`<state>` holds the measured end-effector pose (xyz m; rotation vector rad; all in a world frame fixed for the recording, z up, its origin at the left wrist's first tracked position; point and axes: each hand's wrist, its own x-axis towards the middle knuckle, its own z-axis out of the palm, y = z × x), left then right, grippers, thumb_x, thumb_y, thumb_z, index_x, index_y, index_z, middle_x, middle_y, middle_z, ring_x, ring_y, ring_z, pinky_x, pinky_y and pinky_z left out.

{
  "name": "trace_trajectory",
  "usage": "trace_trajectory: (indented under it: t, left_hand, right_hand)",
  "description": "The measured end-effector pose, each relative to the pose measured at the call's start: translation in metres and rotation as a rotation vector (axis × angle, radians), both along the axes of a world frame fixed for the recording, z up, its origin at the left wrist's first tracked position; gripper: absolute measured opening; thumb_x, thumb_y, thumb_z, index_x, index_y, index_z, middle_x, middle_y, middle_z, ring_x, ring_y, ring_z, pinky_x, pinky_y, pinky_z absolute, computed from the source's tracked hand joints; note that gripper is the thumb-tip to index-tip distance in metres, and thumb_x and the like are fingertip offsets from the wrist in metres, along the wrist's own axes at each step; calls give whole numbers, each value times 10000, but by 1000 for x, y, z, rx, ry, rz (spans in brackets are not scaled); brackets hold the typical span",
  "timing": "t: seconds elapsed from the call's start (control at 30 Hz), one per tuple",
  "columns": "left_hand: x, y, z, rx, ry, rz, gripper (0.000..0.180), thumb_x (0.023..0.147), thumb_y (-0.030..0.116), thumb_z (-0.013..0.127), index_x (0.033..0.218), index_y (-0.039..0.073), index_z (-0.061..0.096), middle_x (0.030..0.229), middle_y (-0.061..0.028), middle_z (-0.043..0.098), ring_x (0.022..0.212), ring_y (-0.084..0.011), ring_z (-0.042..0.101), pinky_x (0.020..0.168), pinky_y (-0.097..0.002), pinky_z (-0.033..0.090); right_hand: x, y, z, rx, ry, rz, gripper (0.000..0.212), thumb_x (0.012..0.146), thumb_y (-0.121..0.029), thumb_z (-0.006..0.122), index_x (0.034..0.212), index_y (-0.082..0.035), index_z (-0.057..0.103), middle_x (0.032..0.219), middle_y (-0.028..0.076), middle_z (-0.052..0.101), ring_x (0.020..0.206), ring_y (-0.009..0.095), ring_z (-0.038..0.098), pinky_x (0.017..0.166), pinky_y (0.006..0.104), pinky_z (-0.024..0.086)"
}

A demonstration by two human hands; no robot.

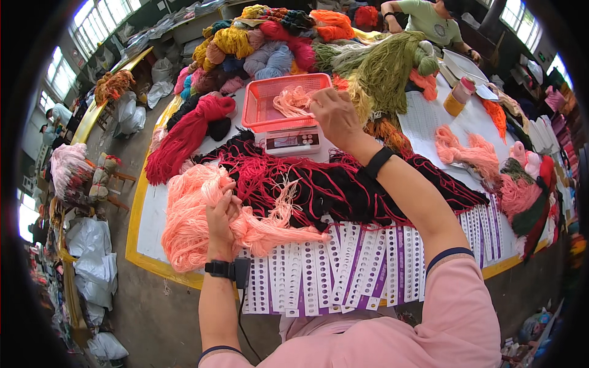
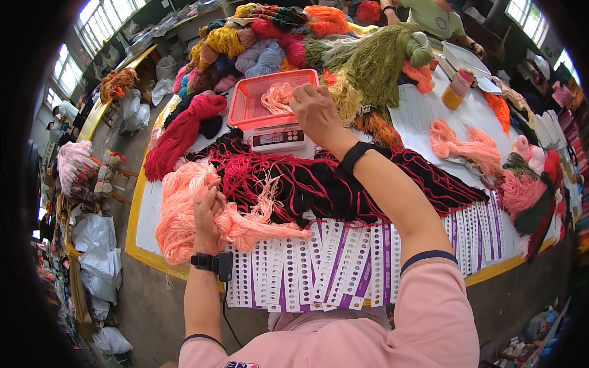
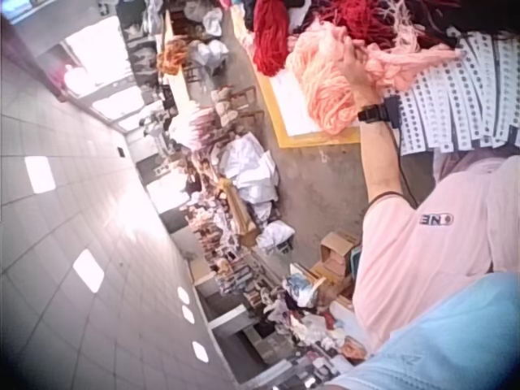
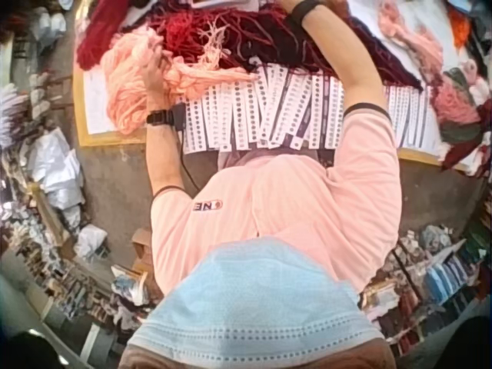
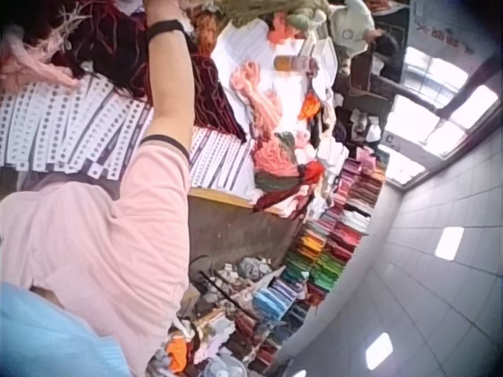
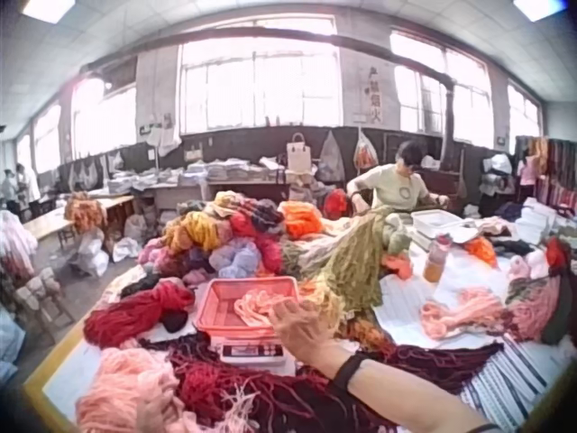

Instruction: The person separates pink yarn by hand, places a bundle into a pink tray on a scale, and then ties a strand through a hole in a paper card. They repeat this process, weighing the yarn and securing it to the cards.

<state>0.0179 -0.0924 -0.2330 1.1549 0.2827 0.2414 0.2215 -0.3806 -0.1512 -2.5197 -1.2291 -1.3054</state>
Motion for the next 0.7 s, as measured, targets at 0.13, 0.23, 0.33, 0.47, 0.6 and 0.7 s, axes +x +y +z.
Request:
trace_trajectory:
  t: [0.13,0.23,0.33,0.47,0.6,0.7]
  left_hand:
    - [5,6,0,-35,5,-47,231,967,136,546,1131,1,637,764,-16,637,466,-6,359,423,-168,257]
    - [1,38,8,-175,-36,-145,263,973,193,559,1152,8,613,821,-3,618,518,-10,397,438,-167,291]
    - [9,-4,69,-395,-192,-114,287,967,193,577,1184,7,586,795,0,596,510,-19,385,454,-167,305]
    - [-14,-44,100,-469,-156,-353,271,949,148,601,1174,-2,600,796,-4,605,511,-19,372,456,-173,307]
    - [-43,-122,89,100,47,-490,183,912,134,644,1008,-20,670,838,-48,658,604,-33,519,508,-196,402]
    - [-55,-165,74,118,83,-561,176,877,78,676,997,-50,663,857,-59,679,747,-133,653,594,-247,509]
  right_hand:
    - [-9,-33,22,410,295,64,118,817,-165,657,875,-62,661,852,116,659,868,277,614,767,383,480]
    - [-39,-55,63,629,866,51,158,872,-209,662,877,-51,661,825,93,665,779,217,624,757,331,484]
    - [-90,-108,84,1383,819,339,248,971,-241,590,870,-26,658,723,12,631,648,103,574,634,283,485]
    - [-186,-99,29,993,1387,326,236,1012,-231,527,945,-32,635,714,29,655,629,138,638,583,259,496]
    - [-232,-75,-26,1452,2164,700,322,1023,-272,493,1176,0,570,1112,131,644,1009,235,653,926,412,546]
    - [-241,-74,-31,1566,2264,803,391,1031,-295,460,1266,9,532,1218,139,594,1093,271,616,964,476,528]
